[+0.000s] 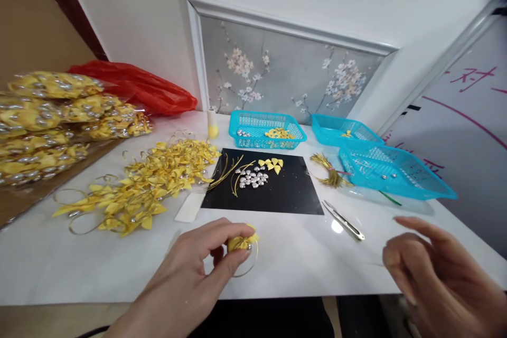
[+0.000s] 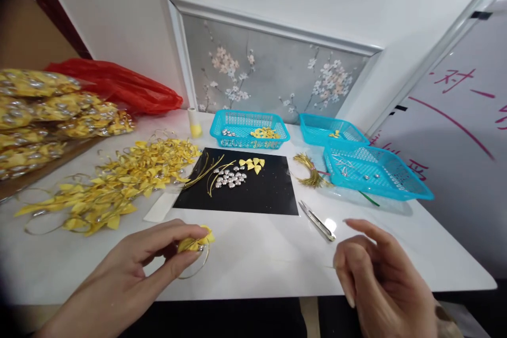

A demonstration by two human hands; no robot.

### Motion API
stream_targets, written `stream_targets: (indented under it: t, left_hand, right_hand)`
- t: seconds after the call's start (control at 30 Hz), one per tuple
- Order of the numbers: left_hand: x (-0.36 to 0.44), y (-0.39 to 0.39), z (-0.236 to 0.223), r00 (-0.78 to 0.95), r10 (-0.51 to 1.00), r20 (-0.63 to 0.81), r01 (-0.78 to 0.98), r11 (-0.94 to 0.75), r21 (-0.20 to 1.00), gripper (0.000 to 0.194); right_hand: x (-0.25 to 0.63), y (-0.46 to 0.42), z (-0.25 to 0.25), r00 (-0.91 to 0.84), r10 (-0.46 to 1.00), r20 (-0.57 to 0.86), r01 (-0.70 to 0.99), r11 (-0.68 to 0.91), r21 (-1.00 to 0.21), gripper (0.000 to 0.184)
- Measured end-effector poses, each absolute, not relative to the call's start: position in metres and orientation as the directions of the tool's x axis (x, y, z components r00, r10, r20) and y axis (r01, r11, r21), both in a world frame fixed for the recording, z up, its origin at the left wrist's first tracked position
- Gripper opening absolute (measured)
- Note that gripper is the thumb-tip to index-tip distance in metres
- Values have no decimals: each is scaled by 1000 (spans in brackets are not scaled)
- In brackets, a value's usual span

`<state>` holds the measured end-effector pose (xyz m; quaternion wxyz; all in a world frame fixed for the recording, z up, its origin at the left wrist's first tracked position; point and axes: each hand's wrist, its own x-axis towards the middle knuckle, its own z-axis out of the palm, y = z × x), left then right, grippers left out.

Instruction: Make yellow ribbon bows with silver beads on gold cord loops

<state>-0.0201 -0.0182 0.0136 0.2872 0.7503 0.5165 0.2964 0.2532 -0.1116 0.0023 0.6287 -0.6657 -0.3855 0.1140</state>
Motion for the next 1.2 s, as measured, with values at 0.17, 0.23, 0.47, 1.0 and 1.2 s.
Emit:
stream_targets:
  t: [0.17,0.23,0.47,1.0,1.2]
  left_hand:
    - [-13,-16,8,317,934,165,614,-335,714,23]
    - [-9,-12,4,299,942,153,635,-316,705,24]
    - [15,10,4,344,922,175,576,-355,737,18]
    - [33,2,13,286,955,71,570,-229,789,17]
    - [33,0,16,255,961,106,572,-238,785,15]
  right_hand:
    - [260,-81,-32,455,828,327,514,55,-856,19]
    - [260,-71,-49,387,855,345,618,38,-786,15]
    - [248,-53,-60,273,867,417,755,75,-651,22]
    - [320,-54,-66,464,822,330,827,-269,-495,16]
    - [291,-67,-46,460,815,353,773,-172,-611,16]
